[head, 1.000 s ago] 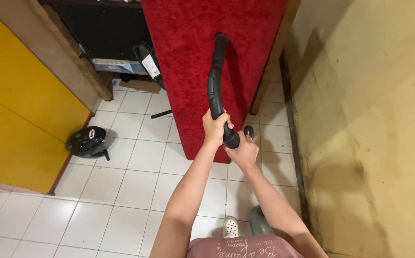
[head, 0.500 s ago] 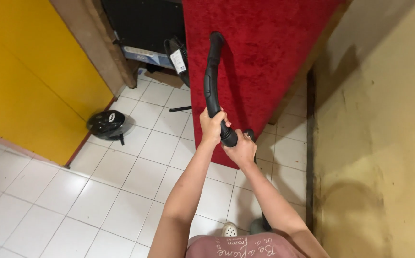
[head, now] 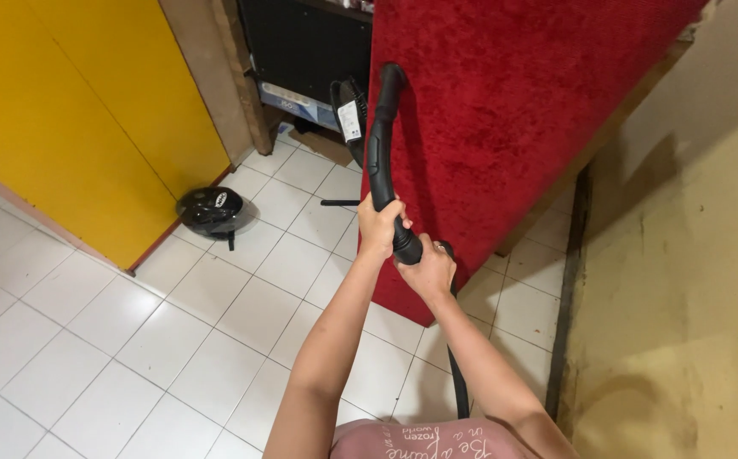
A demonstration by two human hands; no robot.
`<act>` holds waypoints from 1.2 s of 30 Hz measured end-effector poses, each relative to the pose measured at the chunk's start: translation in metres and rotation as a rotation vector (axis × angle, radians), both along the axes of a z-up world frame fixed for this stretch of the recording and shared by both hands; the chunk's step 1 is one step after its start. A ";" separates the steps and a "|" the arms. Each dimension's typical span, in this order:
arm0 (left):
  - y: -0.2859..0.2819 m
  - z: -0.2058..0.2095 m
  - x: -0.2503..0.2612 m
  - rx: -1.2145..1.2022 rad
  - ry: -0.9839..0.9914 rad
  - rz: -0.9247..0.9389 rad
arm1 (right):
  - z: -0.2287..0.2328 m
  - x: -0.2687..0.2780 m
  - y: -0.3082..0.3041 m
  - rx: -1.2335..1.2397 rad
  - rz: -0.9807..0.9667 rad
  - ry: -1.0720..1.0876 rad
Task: The person uses a vacuum cleaner hose to clean a red carpet draped over a wooden frame. They move the nozzle along the surface and edges of the carpet, then briefly vacuum the adjacent wall before returning to the carpet.
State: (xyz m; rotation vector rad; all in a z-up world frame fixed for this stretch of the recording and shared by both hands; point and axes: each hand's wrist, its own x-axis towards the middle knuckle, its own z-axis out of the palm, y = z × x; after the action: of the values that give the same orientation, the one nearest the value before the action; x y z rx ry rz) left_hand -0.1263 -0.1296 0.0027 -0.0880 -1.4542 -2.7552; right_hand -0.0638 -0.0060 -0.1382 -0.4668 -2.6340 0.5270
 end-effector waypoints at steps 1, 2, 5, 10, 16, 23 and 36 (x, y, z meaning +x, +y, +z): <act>0.001 -0.002 -0.002 0.002 -0.004 0.010 | -0.001 -0.002 0.000 0.002 0.010 -0.004; 0.001 -0.005 -0.005 0.004 0.004 0.011 | -0.003 -0.005 -0.001 -0.005 0.008 0.010; -0.004 -0.010 -0.007 -0.005 0.003 0.016 | -0.009 -0.008 -0.004 -0.009 0.011 0.022; -0.020 -0.015 -0.009 -0.043 -0.003 0.009 | -0.007 -0.008 -0.018 -0.021 0.005 0.035; -0.036 -0.016 -0.028 -0.028 0.030 -0.038 | -0.010 -0.024 -0.036 -0.006 0.010 0.063; -0.049 -0.030 -0.031 0.021 0.000 -0.113 | -0.020 -0.016 -0.054 0.064 -0.075 0.145; -0.038 -0.062 -0.020 0.094 -0.006 -0.229 | -0.037 0.019 -0.057 0.098 -0.195 0.183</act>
State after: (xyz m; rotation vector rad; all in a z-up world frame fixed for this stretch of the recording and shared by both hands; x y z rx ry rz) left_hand -0.1460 -0.1674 -0.0591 -0.2606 -1.3945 -3.0008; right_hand -0.0451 -0.0626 -0.1747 -0.6068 -2.3957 0.3584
